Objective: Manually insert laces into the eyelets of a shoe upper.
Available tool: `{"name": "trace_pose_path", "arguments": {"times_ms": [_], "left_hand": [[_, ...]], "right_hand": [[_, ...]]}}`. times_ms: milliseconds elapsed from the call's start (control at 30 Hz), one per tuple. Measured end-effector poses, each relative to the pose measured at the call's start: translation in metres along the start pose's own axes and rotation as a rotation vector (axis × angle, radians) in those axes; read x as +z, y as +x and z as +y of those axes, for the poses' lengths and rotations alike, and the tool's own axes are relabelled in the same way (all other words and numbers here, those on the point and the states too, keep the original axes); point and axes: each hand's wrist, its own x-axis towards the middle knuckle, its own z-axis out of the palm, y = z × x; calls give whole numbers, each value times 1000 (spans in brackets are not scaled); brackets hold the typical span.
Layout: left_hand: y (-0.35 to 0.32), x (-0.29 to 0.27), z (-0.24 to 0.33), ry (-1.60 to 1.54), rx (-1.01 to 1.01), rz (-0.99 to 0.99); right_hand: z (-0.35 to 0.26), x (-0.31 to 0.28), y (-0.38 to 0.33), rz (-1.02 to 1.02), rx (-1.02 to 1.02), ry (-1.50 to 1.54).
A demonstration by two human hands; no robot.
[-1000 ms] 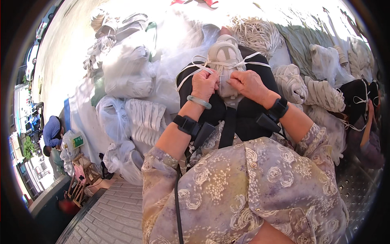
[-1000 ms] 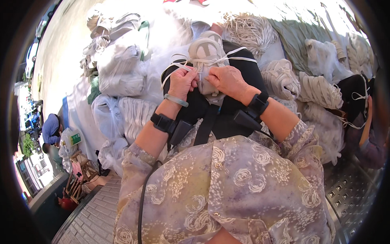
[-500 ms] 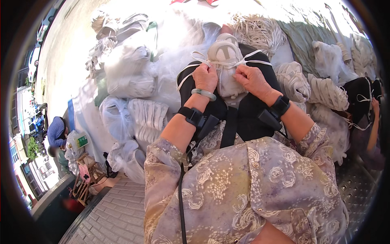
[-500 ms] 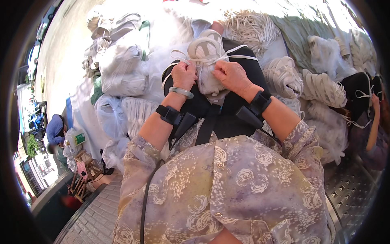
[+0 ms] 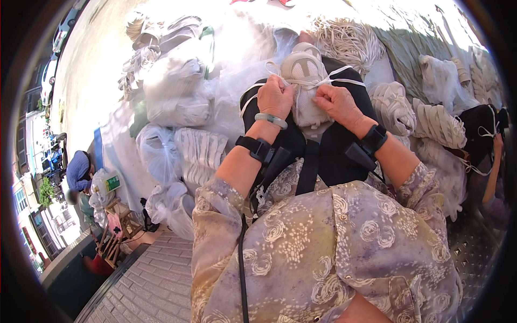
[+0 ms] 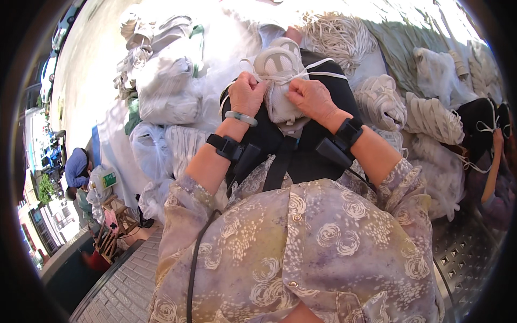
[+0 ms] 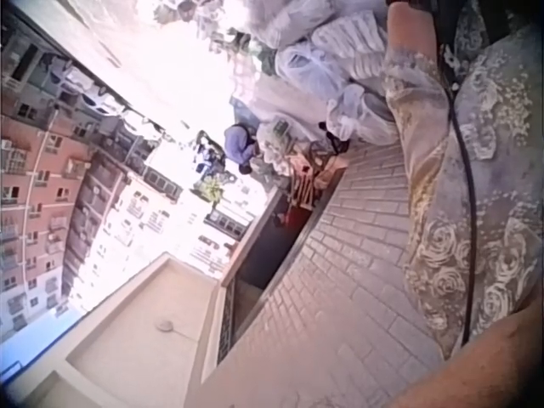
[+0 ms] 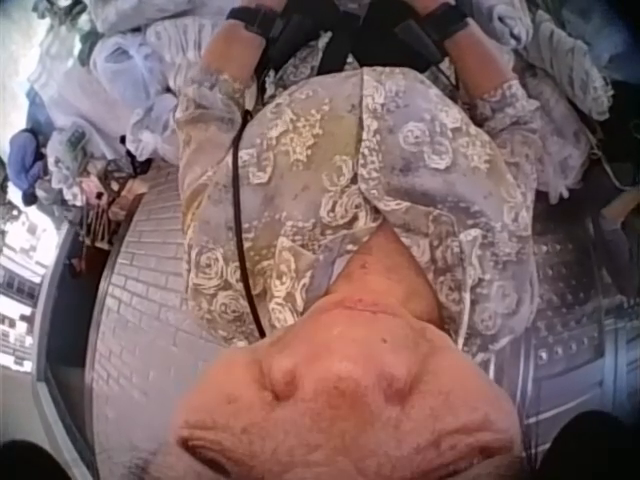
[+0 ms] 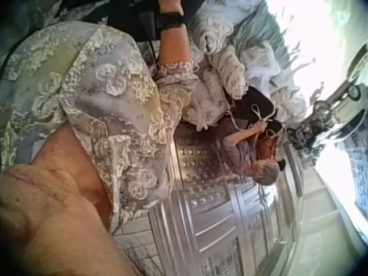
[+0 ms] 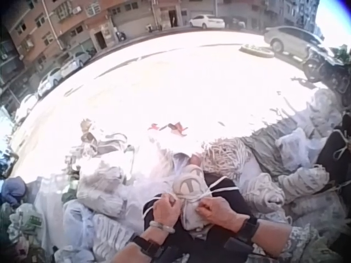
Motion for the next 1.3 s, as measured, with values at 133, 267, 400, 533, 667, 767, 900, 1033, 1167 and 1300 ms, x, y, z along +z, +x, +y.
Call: {"name": "trace_pose_path", "arguments": {"times_ms": [133,267,400,533,667,767,900,1033,1167,1300], "left_hand": [[-13,-2,-2,-77,199,20],[-21,-7,2,99,439,0],[-18,-12,6,210,373,-155],[-19,-12,16,315,311,-229],[-19,-1,16,433,285,-228],[-17,2,22,511,324,-191],[-16,-2,29,388,129,-258],[-17,-9,28,356,94,-264],[-18,-10,28,346,161,-257],[-17,-12,29,336,179,-272]], "right_hand": [[-4,4,2,123,-152,-33],[-10,9,8,158,-300,-105],[-15,14,10,117,-298,-228],[-10,18,10,131,-281,-328],[-11,22,12,133,-285,-354],[-13,24,11,145,-262,-357],[-12,24,9,160,-241,-354],[-11,23,7,155,-241,-336],[-9,23,4,188,-219,-276],[-9,26,3,226,-237,-265]]}}
